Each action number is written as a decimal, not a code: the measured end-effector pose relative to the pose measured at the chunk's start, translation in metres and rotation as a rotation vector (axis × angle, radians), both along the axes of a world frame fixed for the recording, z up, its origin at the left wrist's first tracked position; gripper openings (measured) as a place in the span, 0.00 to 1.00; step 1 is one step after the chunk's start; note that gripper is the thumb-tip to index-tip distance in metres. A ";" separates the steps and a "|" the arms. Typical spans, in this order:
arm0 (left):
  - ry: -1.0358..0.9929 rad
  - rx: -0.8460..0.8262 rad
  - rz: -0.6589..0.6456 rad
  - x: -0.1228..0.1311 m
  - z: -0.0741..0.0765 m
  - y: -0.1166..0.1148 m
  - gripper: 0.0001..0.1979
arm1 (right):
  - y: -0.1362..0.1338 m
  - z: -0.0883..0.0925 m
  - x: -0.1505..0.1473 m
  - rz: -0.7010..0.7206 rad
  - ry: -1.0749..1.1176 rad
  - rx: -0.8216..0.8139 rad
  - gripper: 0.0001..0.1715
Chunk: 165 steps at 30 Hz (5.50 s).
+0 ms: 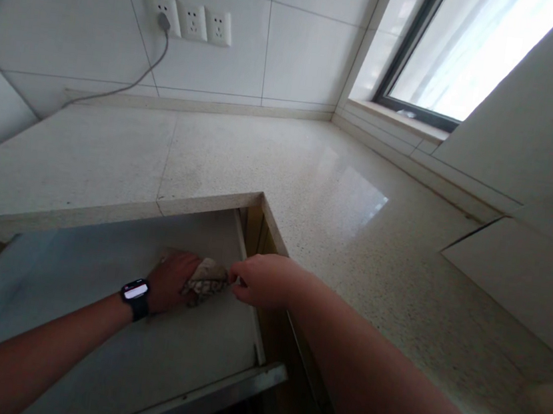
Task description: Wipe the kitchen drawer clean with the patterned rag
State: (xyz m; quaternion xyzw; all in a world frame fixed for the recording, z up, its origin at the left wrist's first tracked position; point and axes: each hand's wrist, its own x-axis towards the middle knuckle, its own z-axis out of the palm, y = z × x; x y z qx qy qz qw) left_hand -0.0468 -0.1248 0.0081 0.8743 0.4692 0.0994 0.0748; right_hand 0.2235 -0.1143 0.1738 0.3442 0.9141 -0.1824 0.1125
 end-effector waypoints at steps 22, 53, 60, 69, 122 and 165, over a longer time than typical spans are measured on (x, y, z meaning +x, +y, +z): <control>0.038 0.126 0.232 -0.012 -0.005 -0.030 0.21 | 0.001 -0.002 -0.002 -0.017 -0.046 -0.027 0.20; -0.037 0.060 0.134 0.012 -0.005 -0.006 0.22 | 0.002 -0.002 0.000 0.003 -0.029 -0.018 0.20; 0.033 0.137 0.421 -0.051 -0.010 0.029 0.18 | 0.003 -0.007 0.001 0.001 0.000 -0.037 0.19; 0.001 0.138 0.239 -0.075 -0.022 -0.007 0.22 | 0.001 -0.002 0.000 -0.007 -0.029 -0.033 0.19; -0.180 -0.038 -0.169 0.044 0.003 -0.089 0.30 | 0.001 -0.006 0.000 0.000 -0.029 -0.020 0.20; -0.133 -0.067 -0.306 -0.020 -0.006 -0.128 0.32 | 0.002 -0.008 0.002 0.011 -0.039 -0.015 0.21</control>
